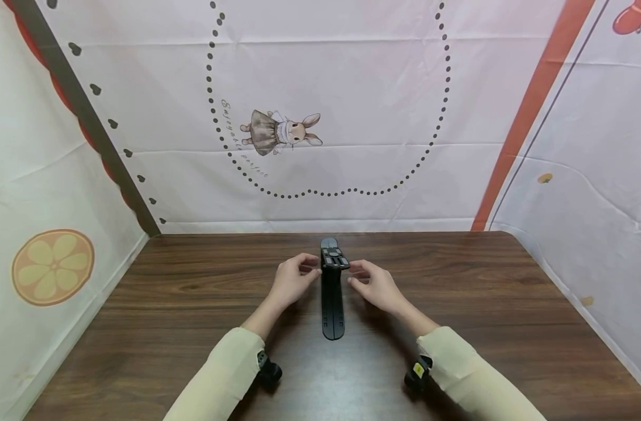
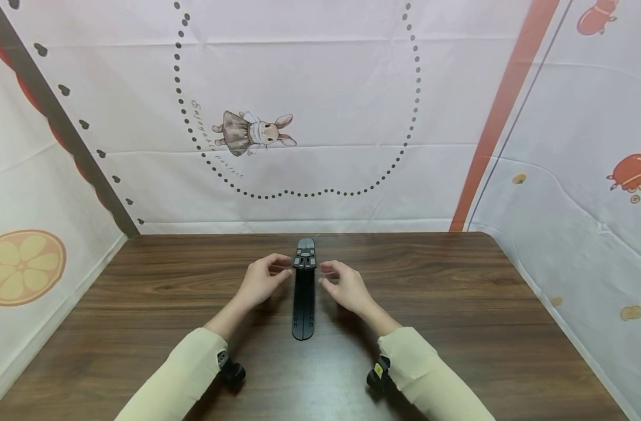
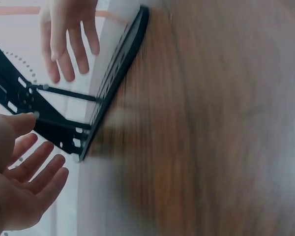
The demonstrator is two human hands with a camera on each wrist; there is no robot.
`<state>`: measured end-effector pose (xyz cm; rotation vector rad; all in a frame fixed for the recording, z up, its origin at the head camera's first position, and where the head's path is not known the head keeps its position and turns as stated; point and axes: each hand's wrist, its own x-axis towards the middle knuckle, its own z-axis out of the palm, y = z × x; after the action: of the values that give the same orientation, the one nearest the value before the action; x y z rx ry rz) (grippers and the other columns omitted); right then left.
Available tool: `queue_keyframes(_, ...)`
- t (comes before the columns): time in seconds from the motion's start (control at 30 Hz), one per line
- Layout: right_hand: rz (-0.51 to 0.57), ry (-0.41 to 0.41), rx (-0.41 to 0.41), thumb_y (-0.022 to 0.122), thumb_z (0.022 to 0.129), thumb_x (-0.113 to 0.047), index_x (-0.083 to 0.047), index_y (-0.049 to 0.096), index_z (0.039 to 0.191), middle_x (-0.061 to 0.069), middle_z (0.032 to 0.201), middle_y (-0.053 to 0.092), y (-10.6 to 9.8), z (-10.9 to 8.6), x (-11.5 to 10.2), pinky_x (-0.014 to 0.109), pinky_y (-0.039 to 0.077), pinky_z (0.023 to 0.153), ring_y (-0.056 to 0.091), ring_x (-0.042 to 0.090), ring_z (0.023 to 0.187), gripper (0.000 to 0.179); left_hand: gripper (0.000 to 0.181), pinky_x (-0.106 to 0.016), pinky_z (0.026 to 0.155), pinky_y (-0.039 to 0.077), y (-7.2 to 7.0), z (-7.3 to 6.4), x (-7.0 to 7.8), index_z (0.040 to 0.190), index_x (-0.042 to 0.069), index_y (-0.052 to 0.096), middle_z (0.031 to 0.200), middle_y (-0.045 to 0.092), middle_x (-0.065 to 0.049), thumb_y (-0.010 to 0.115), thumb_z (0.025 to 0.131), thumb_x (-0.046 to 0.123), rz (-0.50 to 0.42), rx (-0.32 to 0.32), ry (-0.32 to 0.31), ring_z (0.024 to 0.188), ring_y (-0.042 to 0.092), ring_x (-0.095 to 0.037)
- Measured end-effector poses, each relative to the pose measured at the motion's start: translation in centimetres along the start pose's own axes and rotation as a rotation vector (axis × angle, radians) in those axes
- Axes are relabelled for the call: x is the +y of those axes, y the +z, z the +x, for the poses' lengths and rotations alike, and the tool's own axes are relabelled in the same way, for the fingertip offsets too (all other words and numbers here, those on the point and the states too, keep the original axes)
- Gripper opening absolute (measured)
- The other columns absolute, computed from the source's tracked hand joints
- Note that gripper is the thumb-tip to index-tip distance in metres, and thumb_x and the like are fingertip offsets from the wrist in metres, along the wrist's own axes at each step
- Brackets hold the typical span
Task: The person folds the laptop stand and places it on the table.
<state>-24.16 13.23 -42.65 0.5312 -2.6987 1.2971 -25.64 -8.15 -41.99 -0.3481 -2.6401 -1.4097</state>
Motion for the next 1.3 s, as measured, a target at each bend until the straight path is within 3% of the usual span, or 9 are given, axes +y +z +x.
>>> queue_keyframes(0.2, 0.044, 0.052, 0.031, 0.064, 0.086, -0.012, -0.006, 0.058, 0.116, 0.014, 0.108, 0.065, 0.8, 0.7, 0.0, 0.041, 0.051, 0.082, 0.064, 0.028, 0.097, 0.031, 0.020, -0.033, 0.075, 0.052, 1.2, -0.3, 0.4, 0.100, 0.011, 0.067, 0.095, 0.069, -0.004, 0.070, 0.081, 0.015, -0.044, 0.050, -0.038, 0.086, 0.065, -0.018)
queue_keyframes(0.5, 0.048, 0.061, 0.086, 0.065, 0.084, -0.009, -0.010, 0.062, 0.101, 0.006, 0.094, 0.068, 1.7, 1.4, 0.0, 0.039, 0.052, 0.078, 0.067, 0.024, 0.090, 0.018, 0.014, -0.031, 0.073, 0.052, 2.6, -0.1, 0.2, 0.094, 0.009, 0.067, 0.091, 0.069, -0.004, 0.070, 0.081, 0.013, -0.033, 0.107, -0.023, 0.083, 0.066, -0.018)
queue_keyframes(1.03, 0.026, 0.076, 0.117, 0.063, 0.084, -0.006, -0.012, 0.061, 0.086, 0.003, 0.085, 0.068, 2.5, 2.1, -0.4, 0.037, 0.051, 0.073, 0.065, 0.020, 0.082, 0.006, 0.004, -0.030, 0.066, 0.050, 3.2, 0.4, 0.2, 0.084, 0.008, 0.067, 0.083, 0.068, -0.004, 0.068, 0.080, 0.007, 0.003, 0.181, -0.025, 0.076, 0.063, -0.016)
queue_keyframes(1.3, 0.017, 0.054, 0.128, 0.063, 0.083, -0.004, -0.011, 0.061, 0.085, 0.003, 0.083, 0.068, 2.5, 2.2, -0.3, 0.038, 0.052, 0.073, 0.066, 0.020, 0.082, 0.007, 0.004, -0.031, 0.068, 0.050, 3.2, 0.5, 0.2, 0.085, 0.007, 0.067, 0.083, 0.069, -0.003, 0.068, 0.081, 0.006, -0.002, 0.174, -0.020, 0.077, 0.064, -0.015)
